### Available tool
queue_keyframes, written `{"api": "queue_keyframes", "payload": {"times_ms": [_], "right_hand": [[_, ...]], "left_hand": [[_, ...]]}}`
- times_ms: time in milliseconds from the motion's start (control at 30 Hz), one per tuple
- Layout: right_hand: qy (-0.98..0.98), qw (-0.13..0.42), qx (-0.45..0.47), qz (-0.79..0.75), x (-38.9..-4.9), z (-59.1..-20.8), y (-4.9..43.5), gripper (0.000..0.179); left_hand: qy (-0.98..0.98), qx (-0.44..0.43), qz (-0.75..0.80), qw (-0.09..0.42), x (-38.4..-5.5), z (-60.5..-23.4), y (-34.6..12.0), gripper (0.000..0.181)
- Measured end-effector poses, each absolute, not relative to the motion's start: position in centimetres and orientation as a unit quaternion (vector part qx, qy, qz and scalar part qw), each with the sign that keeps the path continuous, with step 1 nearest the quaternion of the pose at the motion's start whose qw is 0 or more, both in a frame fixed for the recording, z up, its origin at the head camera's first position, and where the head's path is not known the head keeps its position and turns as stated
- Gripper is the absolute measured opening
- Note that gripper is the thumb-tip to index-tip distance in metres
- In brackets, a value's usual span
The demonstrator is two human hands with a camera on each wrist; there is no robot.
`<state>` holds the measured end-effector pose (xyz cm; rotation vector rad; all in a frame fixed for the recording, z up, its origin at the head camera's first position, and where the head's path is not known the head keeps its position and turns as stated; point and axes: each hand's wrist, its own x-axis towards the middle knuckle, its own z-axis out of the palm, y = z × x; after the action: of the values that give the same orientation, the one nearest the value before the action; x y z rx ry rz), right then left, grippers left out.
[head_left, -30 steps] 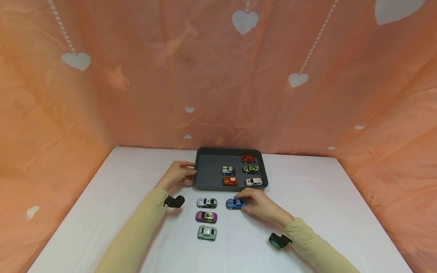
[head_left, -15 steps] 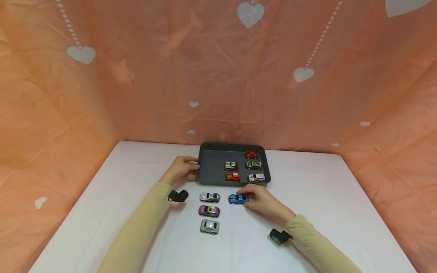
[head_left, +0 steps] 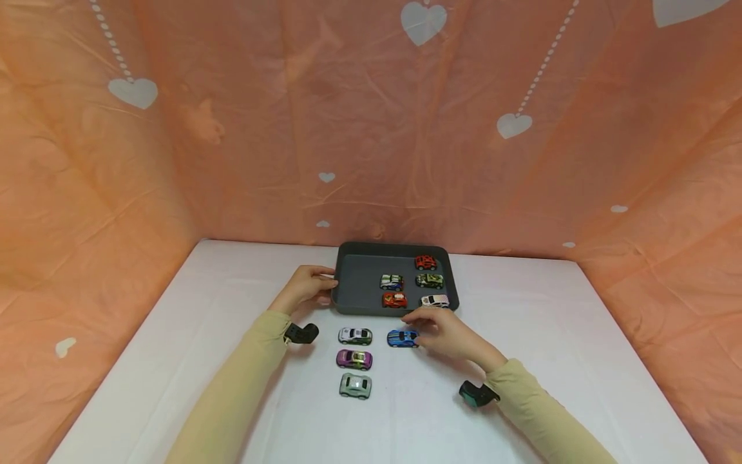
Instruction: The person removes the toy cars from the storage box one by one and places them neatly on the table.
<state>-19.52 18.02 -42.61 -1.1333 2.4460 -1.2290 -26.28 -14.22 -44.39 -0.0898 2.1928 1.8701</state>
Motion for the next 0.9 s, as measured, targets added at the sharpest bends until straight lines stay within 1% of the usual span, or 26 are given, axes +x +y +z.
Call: {"api": "queue_keyframes", "payload": {"times_ms": [67, 133, 267, 467, 900], "right_hand": [[0.818, 0.087, -0.389, -0.415, -19.0, -41.0, 17.7, 0.037], [0.815, 0.084, -0.397, -0.414, -19.1, -40.5, 17.6, 0.036], [0.81, 0.071, -0.405, -0.418, -20.1, -40.7, 17.9, 0.038], [0.815, 0.056, -0.394, -0.422, -22.5, -41.9, 18.5, 0.041], [0.829, 0.066, -0.367, -0.417, -25.2, -39.4, 18.1, 0.045]], "left_hand": [[0.755, -0.035, 0.642, 0.129, -26.2, -44.3, -14.2, 0.042], [0.757, -0.035, 0.64, 0.128, -26.1, -44.2, -14.2, 0.043], [0.758, -0.035, 0.638, 0.131, -25.9, -44.0, -14.2, 0.043], [0.756, -0.039, 0.639, 0.134, -25.8, -44.0, -14.2, 0.043], [0.758, -0.038, 0.637, 0.134, -25.9, -44.1, -14.3, 0.043]]}}
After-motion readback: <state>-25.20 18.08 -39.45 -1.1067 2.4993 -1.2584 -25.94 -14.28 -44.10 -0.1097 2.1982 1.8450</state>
